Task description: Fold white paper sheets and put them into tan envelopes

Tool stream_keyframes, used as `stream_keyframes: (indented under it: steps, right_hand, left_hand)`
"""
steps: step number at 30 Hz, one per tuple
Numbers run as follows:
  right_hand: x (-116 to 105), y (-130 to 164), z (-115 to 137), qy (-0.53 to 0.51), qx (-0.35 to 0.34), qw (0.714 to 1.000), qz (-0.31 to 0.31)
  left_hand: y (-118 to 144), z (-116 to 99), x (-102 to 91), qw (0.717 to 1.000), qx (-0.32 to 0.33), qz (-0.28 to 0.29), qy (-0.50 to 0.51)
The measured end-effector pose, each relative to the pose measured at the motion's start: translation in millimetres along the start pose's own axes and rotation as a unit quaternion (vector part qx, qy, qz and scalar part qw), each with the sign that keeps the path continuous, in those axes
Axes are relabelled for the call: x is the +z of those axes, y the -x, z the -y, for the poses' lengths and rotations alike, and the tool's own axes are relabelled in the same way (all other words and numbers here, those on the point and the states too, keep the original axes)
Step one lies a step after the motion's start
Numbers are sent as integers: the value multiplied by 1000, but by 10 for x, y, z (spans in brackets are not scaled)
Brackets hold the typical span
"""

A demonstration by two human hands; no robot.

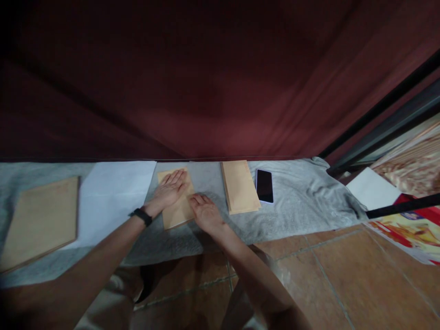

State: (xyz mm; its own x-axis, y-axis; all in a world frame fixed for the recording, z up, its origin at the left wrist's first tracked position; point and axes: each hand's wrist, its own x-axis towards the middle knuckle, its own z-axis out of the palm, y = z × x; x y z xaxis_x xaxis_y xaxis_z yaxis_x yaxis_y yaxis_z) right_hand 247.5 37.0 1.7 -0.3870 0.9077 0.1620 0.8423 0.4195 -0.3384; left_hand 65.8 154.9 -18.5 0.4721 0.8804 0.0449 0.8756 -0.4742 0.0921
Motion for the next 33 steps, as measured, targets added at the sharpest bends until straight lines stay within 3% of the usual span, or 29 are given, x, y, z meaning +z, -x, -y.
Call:
stream_keyframes:
  steps: [5,10,16,24,33]
  right_hand:
    - [4,1,-42,-12,-7,1000,7]
    - [-20,-56,-185,-92,-13,996,6]
    - [-14,-159,-289,-131,29,991,2]
    - [-49,-228,-312,-116,111,987,17]
    - [-50,-239,-355,-130,80,988,6]
  left_hand:
    - [-302,-1,-12,1000,-1,-5,7]
    - [-289,9,18,1000,13,5,5]
    - [-100,-79,64,999,43,5,-1]
    - [333,-377,95,995,92,-22,9]
    - [733,-487,148,989,138,-10,50]
